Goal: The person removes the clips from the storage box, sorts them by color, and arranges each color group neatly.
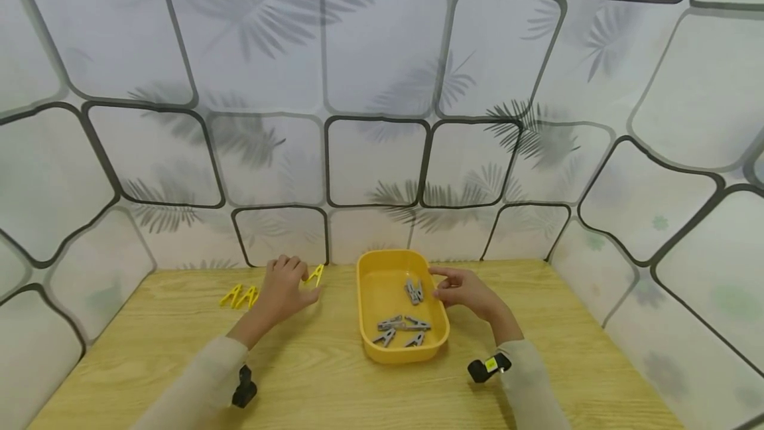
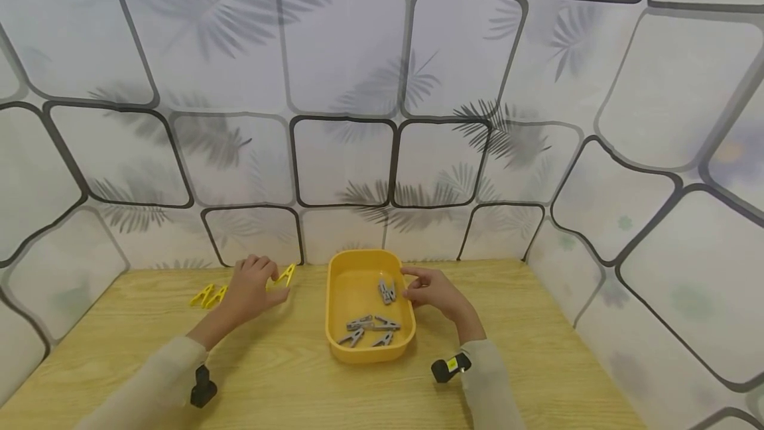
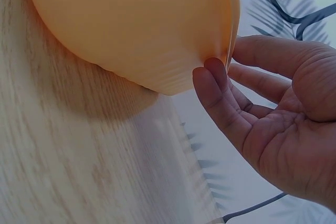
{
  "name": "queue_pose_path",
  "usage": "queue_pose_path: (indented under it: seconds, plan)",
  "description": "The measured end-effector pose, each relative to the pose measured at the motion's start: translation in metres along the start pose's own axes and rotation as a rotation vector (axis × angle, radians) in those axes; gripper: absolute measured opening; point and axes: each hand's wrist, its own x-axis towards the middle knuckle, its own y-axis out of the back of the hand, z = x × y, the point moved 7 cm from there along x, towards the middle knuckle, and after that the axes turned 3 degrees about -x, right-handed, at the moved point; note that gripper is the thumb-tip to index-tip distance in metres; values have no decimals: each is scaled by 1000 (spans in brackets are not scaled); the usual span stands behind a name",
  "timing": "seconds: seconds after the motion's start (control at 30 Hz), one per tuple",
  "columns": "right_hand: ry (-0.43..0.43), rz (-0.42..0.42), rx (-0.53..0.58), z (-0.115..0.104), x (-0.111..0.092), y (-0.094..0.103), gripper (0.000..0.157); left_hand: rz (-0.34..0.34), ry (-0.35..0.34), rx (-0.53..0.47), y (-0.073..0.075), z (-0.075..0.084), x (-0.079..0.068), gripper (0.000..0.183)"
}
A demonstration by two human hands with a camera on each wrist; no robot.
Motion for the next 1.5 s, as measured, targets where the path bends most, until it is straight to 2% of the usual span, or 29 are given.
queue_pose_path:
  seconds: [0.27, 0.4, 0.97, 1.5]
  plan:
    - [-5, 2, -8, 1, -1, 0, 66, -178, 121, -5, -9, -6, -13, 35]
    - [-7, 7, -4, 1, -1, 1, 66, -242, 161, -1, -13, -9, -16, 33]
    - [-4, 6, -2, 0, 0, 0, 67, -331, 228, 7, -18, -20, -24, 37]
    - [-3, 6, -8, -1, -1, 0, 67, -381, 238, -7, -25, -17, -26, 43]
